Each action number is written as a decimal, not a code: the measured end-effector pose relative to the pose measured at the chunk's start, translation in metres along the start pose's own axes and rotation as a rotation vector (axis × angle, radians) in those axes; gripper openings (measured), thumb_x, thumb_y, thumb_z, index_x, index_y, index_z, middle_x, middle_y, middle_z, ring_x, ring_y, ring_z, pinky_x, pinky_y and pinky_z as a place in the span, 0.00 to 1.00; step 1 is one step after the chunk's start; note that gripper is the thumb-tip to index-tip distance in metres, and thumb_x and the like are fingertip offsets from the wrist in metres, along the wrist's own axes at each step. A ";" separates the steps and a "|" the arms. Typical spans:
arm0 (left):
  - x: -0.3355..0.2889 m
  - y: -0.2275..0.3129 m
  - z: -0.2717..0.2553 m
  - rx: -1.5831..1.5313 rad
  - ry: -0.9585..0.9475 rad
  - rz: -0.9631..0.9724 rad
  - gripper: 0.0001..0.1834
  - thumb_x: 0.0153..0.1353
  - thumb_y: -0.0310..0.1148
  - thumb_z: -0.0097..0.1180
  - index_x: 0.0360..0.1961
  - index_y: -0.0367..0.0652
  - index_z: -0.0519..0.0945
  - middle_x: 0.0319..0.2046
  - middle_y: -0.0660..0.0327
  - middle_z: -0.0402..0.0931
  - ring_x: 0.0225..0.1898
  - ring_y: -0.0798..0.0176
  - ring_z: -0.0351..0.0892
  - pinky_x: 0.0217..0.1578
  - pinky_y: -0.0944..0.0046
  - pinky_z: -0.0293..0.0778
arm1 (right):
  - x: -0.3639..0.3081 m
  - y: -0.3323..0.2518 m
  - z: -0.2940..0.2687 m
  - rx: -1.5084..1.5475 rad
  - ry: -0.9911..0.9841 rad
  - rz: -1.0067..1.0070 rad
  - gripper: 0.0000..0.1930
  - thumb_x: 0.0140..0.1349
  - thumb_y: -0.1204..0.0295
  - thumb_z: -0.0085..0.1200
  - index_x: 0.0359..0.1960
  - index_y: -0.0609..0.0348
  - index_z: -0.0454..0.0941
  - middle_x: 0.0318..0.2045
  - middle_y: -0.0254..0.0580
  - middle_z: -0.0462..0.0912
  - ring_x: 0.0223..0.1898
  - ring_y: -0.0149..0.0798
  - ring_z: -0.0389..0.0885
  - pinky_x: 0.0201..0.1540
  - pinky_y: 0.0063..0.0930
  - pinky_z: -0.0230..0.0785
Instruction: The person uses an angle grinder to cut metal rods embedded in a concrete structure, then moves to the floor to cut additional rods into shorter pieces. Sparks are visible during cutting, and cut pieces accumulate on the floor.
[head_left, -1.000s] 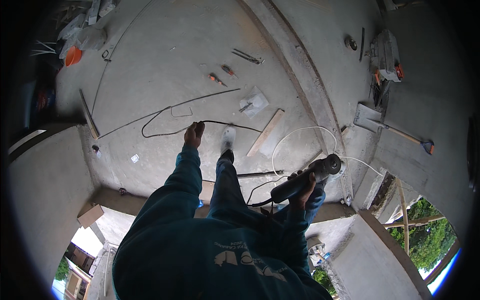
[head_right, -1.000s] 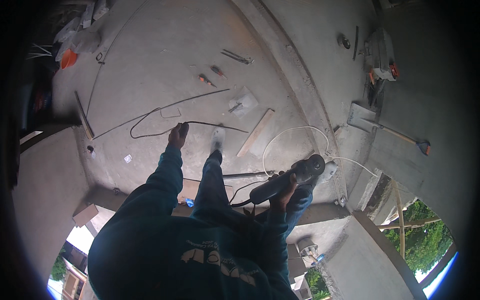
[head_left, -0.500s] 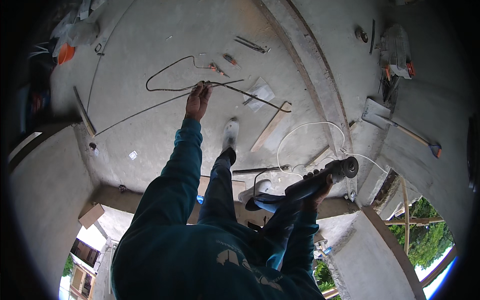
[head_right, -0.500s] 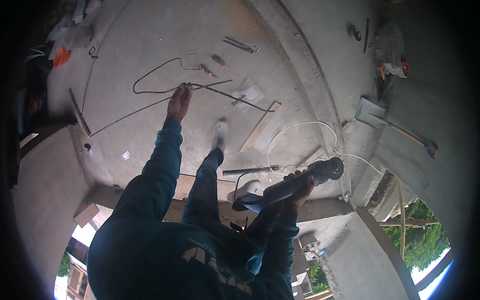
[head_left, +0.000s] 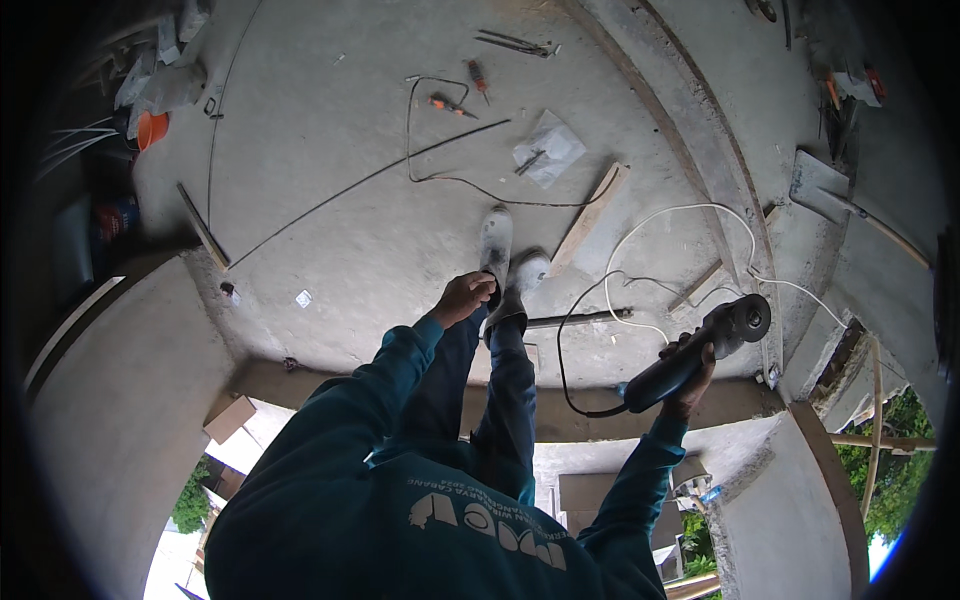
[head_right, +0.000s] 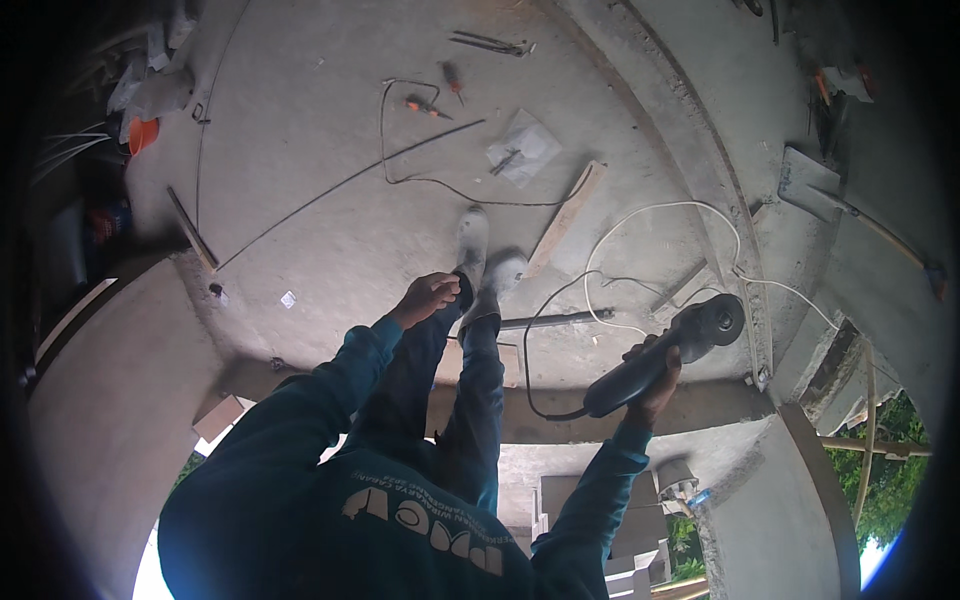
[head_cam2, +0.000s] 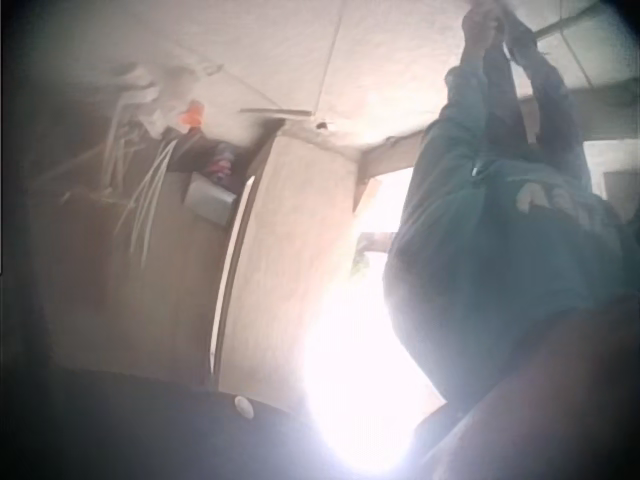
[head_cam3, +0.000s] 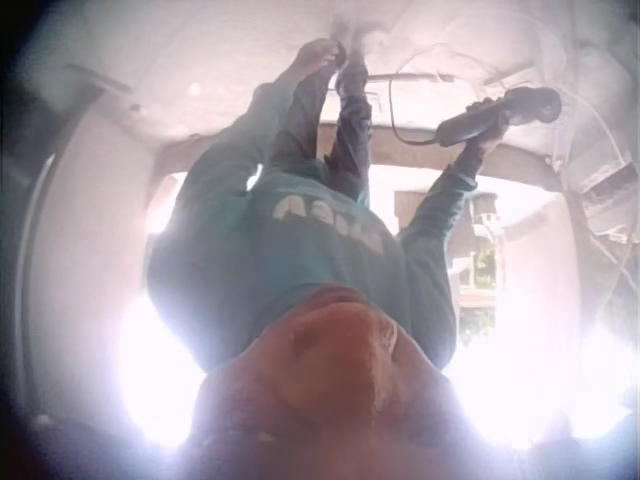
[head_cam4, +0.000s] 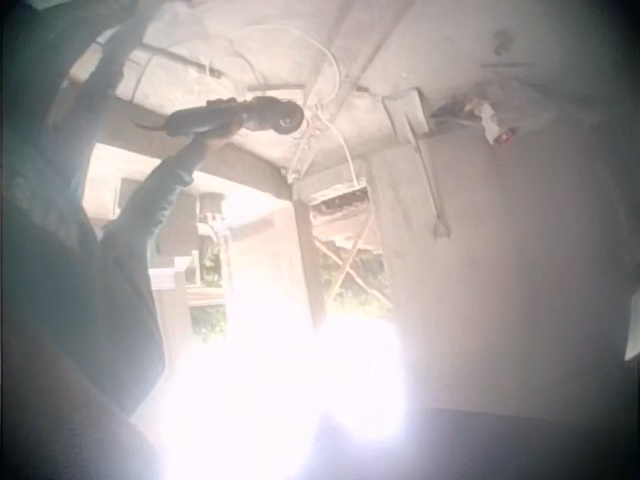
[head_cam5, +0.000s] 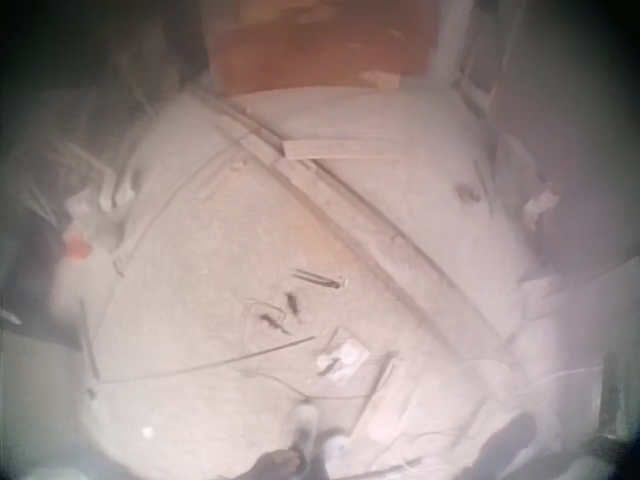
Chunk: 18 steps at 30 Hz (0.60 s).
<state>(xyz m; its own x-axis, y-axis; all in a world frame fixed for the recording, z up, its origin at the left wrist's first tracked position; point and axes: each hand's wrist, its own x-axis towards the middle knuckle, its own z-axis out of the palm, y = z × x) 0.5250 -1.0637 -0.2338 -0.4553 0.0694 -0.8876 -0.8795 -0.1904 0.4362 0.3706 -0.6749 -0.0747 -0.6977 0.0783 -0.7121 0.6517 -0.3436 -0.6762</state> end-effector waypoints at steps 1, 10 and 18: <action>-0.001 0.005 0.001 0.084 -0.026 0.044 0.26 0.71 0.43 0.54 0.62 0.35 0.73 0.52 0.52 0.80 0.54 0.56 0.82 0.56 0.58 0.77 | -0.001 0.009 -0.007 0.005 0.002 0.058 0.28 0.63 0.48 0.58 0.55 0.54 0.69 0.34 0.39 0.77 0.31 0.37 0.81 0.35 0.33 0.78; 0.050 0.005 0.012 0.527 -0.013 0.233 0.25 0.69 0.44 0.55 0.57 0.35 0.78 0.54 0.48 0.80 0.56 0.52 0.81 0.59 0.58 0.74 | -0.023 0.074 -0.128 -0.348 -0.096 0.324 0.36 0.60 0.40 0.60 0.56 0.58 0.70 0.36 0.41 0.79 0.32 0.36 0.82 0.35 0.33 0.78; 0.206 -0.054 -0.051 1.129 0.254 0.610 0.27 0.66 0.45 0.58 0.58 0.35 0.75 0.56 0.44 0.75 0.60 0.43 0.72 0.62 0.51 0.68 | -0.014 0.131 -0.161 -0.417 0.144 0.299 0.31 0.60 0.41 0.60 0.49 0.57 0.76 0.31 0.39 0.82 0.29 0.35 0.83 0.33 0.32 0.78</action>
<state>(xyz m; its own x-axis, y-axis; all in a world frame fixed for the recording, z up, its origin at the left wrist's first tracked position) 0.4857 -1.0894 -0.4474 -0.8898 0.0547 -0.4531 -0.2295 0.8046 0.5477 0.5133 -0.5703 -0.1840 -0.4346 0.1713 -0.8842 0.8993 0.0288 -0.4365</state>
